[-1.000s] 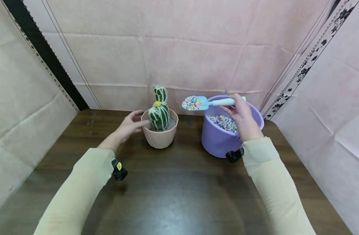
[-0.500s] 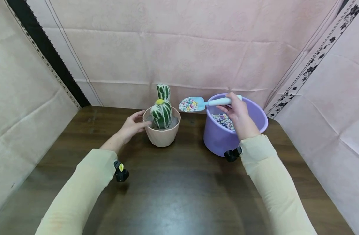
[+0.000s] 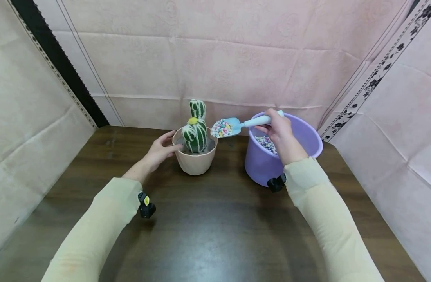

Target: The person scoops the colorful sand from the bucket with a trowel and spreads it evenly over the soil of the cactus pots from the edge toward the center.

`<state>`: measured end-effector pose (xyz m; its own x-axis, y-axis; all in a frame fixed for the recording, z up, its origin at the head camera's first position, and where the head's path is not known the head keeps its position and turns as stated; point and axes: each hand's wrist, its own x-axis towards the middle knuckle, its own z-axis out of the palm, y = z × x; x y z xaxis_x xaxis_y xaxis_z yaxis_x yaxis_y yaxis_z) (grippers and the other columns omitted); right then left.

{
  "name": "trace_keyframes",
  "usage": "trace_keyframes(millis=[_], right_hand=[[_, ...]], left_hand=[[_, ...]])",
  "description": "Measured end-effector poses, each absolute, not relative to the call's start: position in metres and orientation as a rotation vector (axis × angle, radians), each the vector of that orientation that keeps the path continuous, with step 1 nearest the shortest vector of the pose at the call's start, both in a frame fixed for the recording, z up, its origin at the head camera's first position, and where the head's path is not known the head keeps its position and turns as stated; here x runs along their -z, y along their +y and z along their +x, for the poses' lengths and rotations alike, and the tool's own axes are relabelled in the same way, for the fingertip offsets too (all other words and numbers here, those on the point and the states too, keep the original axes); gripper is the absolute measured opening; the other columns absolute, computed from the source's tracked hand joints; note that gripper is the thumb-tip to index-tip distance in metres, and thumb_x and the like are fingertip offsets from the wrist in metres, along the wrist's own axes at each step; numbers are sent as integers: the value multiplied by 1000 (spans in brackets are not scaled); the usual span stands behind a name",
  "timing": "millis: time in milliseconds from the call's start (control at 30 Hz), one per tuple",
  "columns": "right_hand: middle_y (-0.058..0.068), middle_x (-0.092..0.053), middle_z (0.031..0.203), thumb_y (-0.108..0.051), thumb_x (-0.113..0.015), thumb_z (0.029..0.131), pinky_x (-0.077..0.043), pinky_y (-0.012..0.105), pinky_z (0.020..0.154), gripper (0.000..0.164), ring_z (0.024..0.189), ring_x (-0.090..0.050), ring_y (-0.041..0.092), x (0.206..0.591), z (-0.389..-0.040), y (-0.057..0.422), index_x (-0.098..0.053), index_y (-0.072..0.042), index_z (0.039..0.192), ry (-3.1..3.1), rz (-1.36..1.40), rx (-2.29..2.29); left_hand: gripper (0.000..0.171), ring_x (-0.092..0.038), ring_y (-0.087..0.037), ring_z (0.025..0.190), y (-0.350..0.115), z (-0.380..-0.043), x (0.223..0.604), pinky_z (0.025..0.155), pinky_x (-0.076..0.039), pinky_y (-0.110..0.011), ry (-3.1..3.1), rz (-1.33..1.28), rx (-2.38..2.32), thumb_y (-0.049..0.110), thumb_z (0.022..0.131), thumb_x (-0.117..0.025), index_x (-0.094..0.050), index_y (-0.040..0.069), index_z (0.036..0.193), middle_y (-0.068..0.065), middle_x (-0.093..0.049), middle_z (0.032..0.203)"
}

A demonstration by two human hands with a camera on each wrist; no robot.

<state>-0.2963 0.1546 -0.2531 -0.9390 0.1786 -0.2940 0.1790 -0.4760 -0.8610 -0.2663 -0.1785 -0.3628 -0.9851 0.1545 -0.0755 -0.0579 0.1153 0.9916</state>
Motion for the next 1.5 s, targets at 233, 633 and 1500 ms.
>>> trace_keyframes(millis=[233, 633, 1500], right_hand=[[4, -61, 65, -1, -52, 82, -59, 33, 56, 5, 58, -64, 17, 257, -301, 148, -52, -5, 80, 1719, 507, 2604], [3, -57, 61, 0, -54, 81, -58, 32, 51, 10, 55, -62, 15, 259, -302, 137, -47, -6, 77, 1860, 502, 2581], [2, -48, 75, -5, -56, 82, -58, 27, 50, 9, 53, -61, 12, 252, -302, 125, -49, -9, 81, 2143, 447, 2389]], left_hand=[[67, -37, -29, 130, -178, -266, 364, 108, -38, -46, 2254, 92, -1964, 12, 93, -56, -21, 14, 150, -19, -31, 148], [66, -37, -30, 130, -177, -267, 366, 108, -38, -48, 2274, 90, -1969, 11, 92, -56, -23, 12, 149, -20, -33, 147], [66, -37, -31, 131, -176, -266, 364, 108, -37, -50, 2283, 89, -1960, 12, 92, -57, -23, 12, 149, -20, -33, 147]])
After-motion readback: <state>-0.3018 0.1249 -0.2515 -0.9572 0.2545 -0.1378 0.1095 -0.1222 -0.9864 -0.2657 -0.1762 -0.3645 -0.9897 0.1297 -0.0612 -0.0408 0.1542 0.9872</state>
